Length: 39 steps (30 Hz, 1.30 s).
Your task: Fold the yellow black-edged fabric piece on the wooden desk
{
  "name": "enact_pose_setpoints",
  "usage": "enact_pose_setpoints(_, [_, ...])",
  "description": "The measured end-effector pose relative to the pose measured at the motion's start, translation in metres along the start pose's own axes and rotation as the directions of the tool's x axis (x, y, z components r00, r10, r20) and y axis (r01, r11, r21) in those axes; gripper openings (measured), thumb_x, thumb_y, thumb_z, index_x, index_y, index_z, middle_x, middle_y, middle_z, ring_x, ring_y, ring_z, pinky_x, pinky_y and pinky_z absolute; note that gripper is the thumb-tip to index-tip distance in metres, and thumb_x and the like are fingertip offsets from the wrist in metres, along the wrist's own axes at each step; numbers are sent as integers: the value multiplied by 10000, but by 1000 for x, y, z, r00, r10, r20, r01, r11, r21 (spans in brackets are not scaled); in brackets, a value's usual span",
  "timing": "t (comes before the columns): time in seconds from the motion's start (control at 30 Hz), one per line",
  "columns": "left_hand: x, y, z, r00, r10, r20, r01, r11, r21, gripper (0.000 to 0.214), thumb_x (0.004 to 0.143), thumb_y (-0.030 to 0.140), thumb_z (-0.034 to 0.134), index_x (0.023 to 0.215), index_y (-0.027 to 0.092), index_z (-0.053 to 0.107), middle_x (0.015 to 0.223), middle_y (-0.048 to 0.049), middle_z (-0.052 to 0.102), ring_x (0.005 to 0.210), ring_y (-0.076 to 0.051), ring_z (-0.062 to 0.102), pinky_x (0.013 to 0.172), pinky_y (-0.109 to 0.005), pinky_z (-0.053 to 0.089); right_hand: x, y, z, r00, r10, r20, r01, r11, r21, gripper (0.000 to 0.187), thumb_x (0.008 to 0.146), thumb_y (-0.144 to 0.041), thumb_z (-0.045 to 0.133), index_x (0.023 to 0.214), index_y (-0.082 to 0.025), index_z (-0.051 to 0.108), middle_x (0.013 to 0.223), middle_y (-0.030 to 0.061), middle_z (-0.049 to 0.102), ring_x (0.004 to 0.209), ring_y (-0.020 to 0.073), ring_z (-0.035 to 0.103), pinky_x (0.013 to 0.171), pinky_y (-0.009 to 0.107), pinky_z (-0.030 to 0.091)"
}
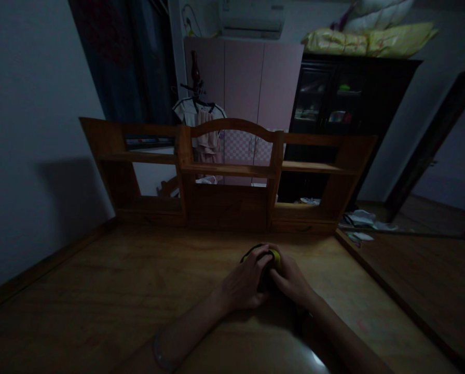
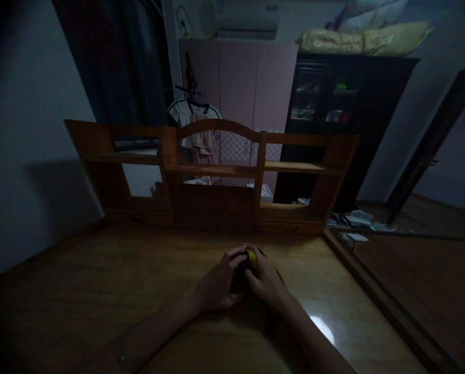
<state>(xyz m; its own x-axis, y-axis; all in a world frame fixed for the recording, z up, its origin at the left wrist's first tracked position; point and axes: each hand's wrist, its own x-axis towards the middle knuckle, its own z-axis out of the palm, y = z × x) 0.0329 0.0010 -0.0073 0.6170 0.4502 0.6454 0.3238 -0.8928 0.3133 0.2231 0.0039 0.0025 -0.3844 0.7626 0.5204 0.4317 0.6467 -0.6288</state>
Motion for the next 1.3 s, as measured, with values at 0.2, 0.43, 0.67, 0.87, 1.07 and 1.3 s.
enact_pose_setpoints(0.2, [0,-1,4,1000,-4,-16,4,1000,27,994,671,139,678,1470,160,87,1481,-195,234,1411,-357,223,1116,-565,337,0,3,0,1000,23,-2,-23,999,-30,606,780,-130,513,1371,-208,408,1283,92,601,1160,271,574,1002,423,439])
enact_pose_setpoints(0.43, [0,-1,4,1000,-23,-2,23,997,74,1011,658,135,687,1479,161,97,1470,-187,249,1396,-358,256,1106,-527,371,1,7,1,1000,3,-18,-3,999,-32,587,773,-135,515,1349,-211,435,1279,89,607,1153,269,582,987,415,457])
enact_pose_setpoints(0.67, [0,1,2,999,-47,13,47,998,44,980,653,115,696,1467,183,154,1501,-174,216,1413,-349,233,1116,-529,357,0,8,1,1000,15,0,-15,1000,-19,603,781,-119,506,1371,-217,422,1284,83,608,1160,267,582,1002,422,448])
enact_pose_setpoints(0.87, [1,-1,5,1000,1,-5,-1,1000,10,952,675,95,664,1468,173,142,1507,-173,237,1422,-334,216,1139,-552,305,0,6,0,1000,27,-1,-27,999,-35,597,789,-123,502,1374,-211,424,1306,94,594,1186,273,567,1016,436,439])
enact_pose_setpoints(1.07, [1,-1,6,1000,1,-20,0,997,76,952,705,104,641,1487,170,100,1485,-173,269,1407,-332,249,1131,-548,321,2,0,-1,1000,17,-6,-17,1000,-16,623,776,-109,501,1381,-237,427,1296,66,604,1179,258,571,1024,427,433])
enact_pose_setpoints(1.3, [1,-2,1,995,-45,-85,54,992,113,990,692,79,650,1496,148,77,1482,-180,246,1407,-327,233,1136,-528,323,2,3,-1,994,95,-62,-103,985,-139,459,838,-182,535,1290,-258,505,1071,46,703,914,256,674,789,353,523])
